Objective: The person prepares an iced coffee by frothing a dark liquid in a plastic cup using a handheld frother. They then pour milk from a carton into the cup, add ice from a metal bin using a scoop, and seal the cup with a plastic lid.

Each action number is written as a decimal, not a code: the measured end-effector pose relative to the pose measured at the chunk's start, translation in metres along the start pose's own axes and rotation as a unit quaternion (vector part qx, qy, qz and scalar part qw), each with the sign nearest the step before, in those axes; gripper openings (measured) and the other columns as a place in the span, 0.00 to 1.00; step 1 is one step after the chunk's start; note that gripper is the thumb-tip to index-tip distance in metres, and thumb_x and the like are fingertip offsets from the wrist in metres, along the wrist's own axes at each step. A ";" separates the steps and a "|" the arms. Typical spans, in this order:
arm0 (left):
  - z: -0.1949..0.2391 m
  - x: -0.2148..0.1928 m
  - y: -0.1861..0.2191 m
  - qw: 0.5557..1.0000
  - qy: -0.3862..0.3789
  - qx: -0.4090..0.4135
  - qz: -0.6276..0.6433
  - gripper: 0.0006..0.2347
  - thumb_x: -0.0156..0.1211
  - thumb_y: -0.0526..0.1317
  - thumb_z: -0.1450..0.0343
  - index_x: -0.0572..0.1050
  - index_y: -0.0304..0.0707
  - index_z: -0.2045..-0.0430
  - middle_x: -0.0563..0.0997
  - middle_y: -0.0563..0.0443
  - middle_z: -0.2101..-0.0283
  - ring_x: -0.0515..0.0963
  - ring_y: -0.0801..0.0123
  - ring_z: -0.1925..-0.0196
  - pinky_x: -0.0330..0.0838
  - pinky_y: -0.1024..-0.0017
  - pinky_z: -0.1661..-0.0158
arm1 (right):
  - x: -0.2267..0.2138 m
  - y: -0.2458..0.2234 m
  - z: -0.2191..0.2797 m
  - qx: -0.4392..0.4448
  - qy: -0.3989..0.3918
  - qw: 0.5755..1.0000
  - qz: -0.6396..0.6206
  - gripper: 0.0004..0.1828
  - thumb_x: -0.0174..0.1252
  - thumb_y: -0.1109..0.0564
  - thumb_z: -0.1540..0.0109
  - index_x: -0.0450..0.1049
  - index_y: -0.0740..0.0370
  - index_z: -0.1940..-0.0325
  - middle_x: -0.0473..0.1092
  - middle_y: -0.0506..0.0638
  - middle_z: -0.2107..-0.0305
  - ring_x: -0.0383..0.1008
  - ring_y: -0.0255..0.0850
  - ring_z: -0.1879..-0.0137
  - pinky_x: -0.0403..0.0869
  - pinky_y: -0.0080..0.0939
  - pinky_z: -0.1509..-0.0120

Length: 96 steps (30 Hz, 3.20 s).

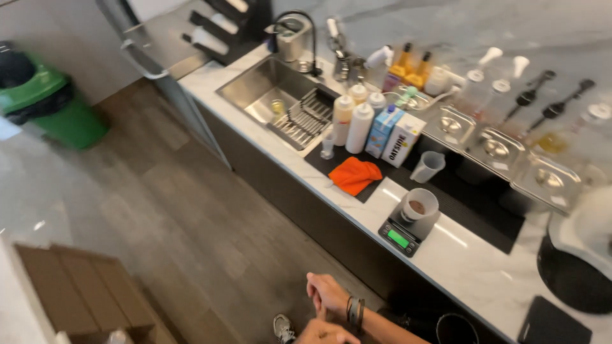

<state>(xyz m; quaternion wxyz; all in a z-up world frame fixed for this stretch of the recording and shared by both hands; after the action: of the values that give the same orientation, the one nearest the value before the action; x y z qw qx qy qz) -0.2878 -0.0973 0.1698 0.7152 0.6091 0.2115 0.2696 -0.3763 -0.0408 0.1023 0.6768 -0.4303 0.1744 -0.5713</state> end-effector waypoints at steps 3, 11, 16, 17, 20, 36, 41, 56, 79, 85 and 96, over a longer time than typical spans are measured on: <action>-0.068 -0.070 0.040 0.999 -0.032 -0.019 -0.017 0.16 0.53 0.50 0.26 0.84 0.46 0.53 0.79 0.57 0.75 0.78 0.79 0.72 0.48 0.67 0.42 | -0.090 -0.072 0.018 -0.165 0.306 0.901 0.259 0.13 0.50 0.45 0.34 0.71 0.51 0.69 0.69 0.47 0.85 0.69 0.38 0.79 0.66 0.40 0.69; -0.225 -0.110 0.039 0.984 -0.038 -0.065 -0.159 0.17 0.61 0.49 0.32 0.79 0.52 0.50 0.87 0.54 0.58 0.85 0.74 0.54 0.78 0.74 0.49 | -0.273 -0.025 0.120 0.014 0.672 0.709 0.215 0.07 0.53 0.49 0.37 0.71 0.52 0.60 0.75 0.46 0.74 0.76 0.49 0.64 0.72 0.52 0.58; -0.331 -0.064 0.046 0.983 -0.035 -0.006 -0.181 0.34 0.67 0.52 0.36 0.63 0.42 0.36 0.76 0.50 0.40 0.75 0.63 0.37 0.69 0.63 0.41 | -0.284 0.031 0.095 0.099 0.522 0.814 -0.232 0.18 0.53 0.49 0.32 0.58 0.58 0.44 0.76 0.62 0.69 0.71 0.44 0.81 0.75 0.43 0.74; -0.349 -0.056 0.040 0.982 -0.043 -0.005 -0.184 0.34 0.67 0.52 0.36 0.63 0.42 0.36 0.76 0.50 0.40 0.75 0.63 0.37 0.69 0.63 0.41 | -0.287 0.046 0.087 0.098 0.526 0.811 -0.238 0.18 0.53 0.49 0.32 0.58 0.58 0.44 0.76 0.62 0.69 0.71 0.44 0.81 0.75 0.43 0.74; -0.406 -0.032 0.030 0.975 -0.050 0.049 -0.210 0.39 0.69 0.52 0.36 0.55 0.40 0.31 0.65 0.45 0.31 0.62 0.54 0.29 0.59 0.56 0.34 | -0.308 0.071 0.074 -0.001 0.568 0.759 -0.319 0.11 0.56 0.59 0.34 0.60 0.59 0.54 0.76 0.70 0.74 0.77 0.52 0.74 0.79 0.48 0.68; -0.436 -0.125 0.189 0.954 -0.028 0.249 -0.166 0.33 0.78 0.45 0.44 0.70 0.37 0.45 0.78 0.45 0.47 0.81 0.56 0.46 0.76 0.62 0.45 | -0.370 -0.193 0.147 -0.166 0.691 0.699 -0.081 0.28 0.49 0.49 0.29 0.63 0.62 0.82 0.63 0.52 0.87 0.72 0.44 0.76 0.73 0.44 0.63; -0.417 -0.216 0.246 0.959 0.038 0.239 -0.147 0.29 0.78 0.39 0.46 0.74 0.41 0.48 0.81 0.53 0.48 0.83 0.66 0.47 0.78 0.72 0.50 | -0.445 -0.358 0.052 -0.279 0.593 0.752 -0.065 0.11 0.53 0.55 0.31 0.72 0.67 0.56 0.74 0.58 0.66 0.80 0.47 0.63 0.83 0.42 0.55; -0.432 -0.459 0.188 0.971 0.187 0.060 -0.133 0.39 0.85 0.42 0.53 0.73 0.49 0.44 0.83 0.52 0.48 0.85 0.63 0.45 0.80 0.68 0.48 | -0.554 -0.502 -0.354 -0.063 0.516 0.814 -0.259 0.45 0.68 0.47 0.42 0.53 0.56 0.27 0.62 0.54 0.32 0.75 0.56 0.38 0.80 0.53 0.40; -0.443 -0.526 0.118 0.976 0.193 -0.058 -0.080 0.38 0.87 0.42 0.51 0.73 0.49 0.44 0.83 0.55 0.48 0.83 0.67 0.42 0.79 0.70 0.42 | -0.546 -0.632 -0.291 -0.260 0.683 0.676 -0.095 0.27 0.73 0.35 0.55 0.84 0.53 0.62 0.81 0.43 0.62 0.79 0.42 0.52 0.74 0.42 0.40; -0.440 -0.520 0.112 0.977 0.184 -0.097 -0.056 0.39 0.86 0.42 0.50 0.72 0.50 0.43 0.84 0.56 0.48 0.83 0.68 0.42 0.78 0.71 0.42 | -0.639 -0.607 -0.367 -0.543 0.394 0.650 -0.358 0.13 0.54 0.73 0.40 0.60 0.60 0.64 0.63 0.51 0.72 0.69 0.43 0.60 0.75 0.48 0.53; -0.436 -0.502 0.138 0.986 0.145 -0.077 -0.015 0.38 0.85 0.40 0.49 0.72 0.45 0.42 0.83 0.51 0.48 0.83 0.65 0.43 0.79 0.69 0.43 | -0.515 -0.658 -0.198 -0.581 0.514 0.626 -0.083 0.17 0.74 0.61 0.44 0.76 0.54 0.55 0.76 0.49 0.60 0.76 0.40 0.54 0.77 0.45 0.48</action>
<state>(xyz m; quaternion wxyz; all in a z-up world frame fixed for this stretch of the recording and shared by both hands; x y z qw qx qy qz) -0.9645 -0.0741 0.2197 0.7255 0.5038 0.3004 0.3601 -1.0777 0.3744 0.3720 0.0363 -0.3833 0.7530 -0.5337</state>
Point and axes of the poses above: each hand's wrist, its own z-axis away from the middle knuckle, its own x-axis out of the palm, y = z × x, the point moved 9 cm from there along -z, towards the middle knuckle
